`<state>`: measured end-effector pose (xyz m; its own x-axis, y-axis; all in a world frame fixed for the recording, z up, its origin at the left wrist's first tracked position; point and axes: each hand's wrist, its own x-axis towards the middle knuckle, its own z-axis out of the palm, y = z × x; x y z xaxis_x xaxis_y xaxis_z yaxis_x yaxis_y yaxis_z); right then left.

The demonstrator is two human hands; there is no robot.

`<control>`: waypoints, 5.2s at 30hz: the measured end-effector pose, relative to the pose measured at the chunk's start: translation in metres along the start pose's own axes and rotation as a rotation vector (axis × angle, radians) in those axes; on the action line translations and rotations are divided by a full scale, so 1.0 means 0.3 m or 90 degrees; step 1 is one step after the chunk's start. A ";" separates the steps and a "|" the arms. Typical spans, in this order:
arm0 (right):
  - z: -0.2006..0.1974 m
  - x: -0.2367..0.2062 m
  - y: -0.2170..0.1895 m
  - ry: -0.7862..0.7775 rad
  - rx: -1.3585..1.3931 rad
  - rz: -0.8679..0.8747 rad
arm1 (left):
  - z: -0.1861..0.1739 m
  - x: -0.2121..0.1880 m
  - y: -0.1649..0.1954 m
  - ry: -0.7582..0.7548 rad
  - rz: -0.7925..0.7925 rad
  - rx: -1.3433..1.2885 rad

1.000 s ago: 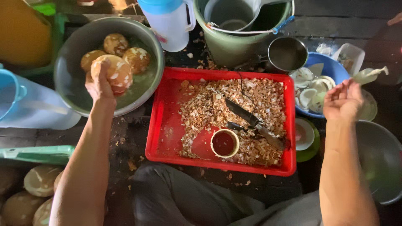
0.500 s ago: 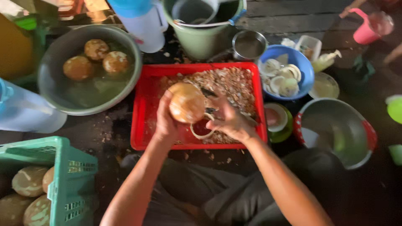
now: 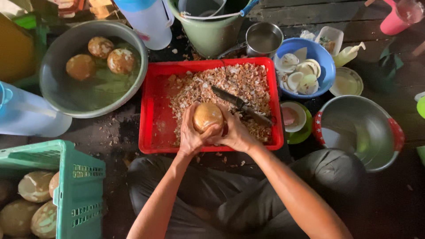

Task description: The person sits on the floor and uses a knife to trim the outer husk off coconuts one at a time over a red tray, letting shavings accumulate in the tray. Trimmed coconuts are placed into a green plastic crate, and finished halves are briefly separated and set aside.

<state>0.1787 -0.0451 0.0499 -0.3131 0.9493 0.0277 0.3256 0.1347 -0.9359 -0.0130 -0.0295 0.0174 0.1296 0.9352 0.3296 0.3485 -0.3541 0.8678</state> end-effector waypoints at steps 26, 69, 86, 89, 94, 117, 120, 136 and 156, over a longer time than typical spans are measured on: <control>-0.281 -0.021 0.392 0.151 -0.435 0.075 | -0.242 0.015 0.028 -0.063 -0.030 0.218; 0.022 -0.057 0.070 0.102 -0.196 -0.010 | -0.090 0.005 -0.004 -0.056 -0.035 0.099; 0.127 0.080 -0.051 0.222 -0.337 -0.323 | -0.081 -0.011 0.068 -0.041 0.013 0.095; 0.076 0.113 -0.061 0.186 -0.197 -0.054 | -0.076 -0.013 0.077 -0.026 -0.063 0.051; 0.076 0.089 -0.048 0.177 -0.245 -0.252 | -0.070 -0.016 0.079 -0.040 0.012 0.106; 0.110 0.004 -0.009 0.244 -0.041 -0.204 | -0.001 -0.036 0.104 0.089 -0.170 -0.185; 0.136 -0.032 -0.018 0.276 -0.040 -0.123 | 0.001 -0.045 0.143 0.070 -0.203 -0.020; 0.126 0.036 0.100 0.284 0.102 -0.060 | -0.062 -0.039 0.035 0.005 0.018 0.018; 0.155 0.021 0.165 0.233 0.149 0.015 | -0.035 -0.040 -0.026 -0.004 -0.110 -0.240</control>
<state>0.1515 -0.0457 -0.0126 0.0427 0.9951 0.0890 0.1041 0.0842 -0.9910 -0.0270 -0.0380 0.0107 0.1054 0.9805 0.1656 0.0022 -0.1667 0.9860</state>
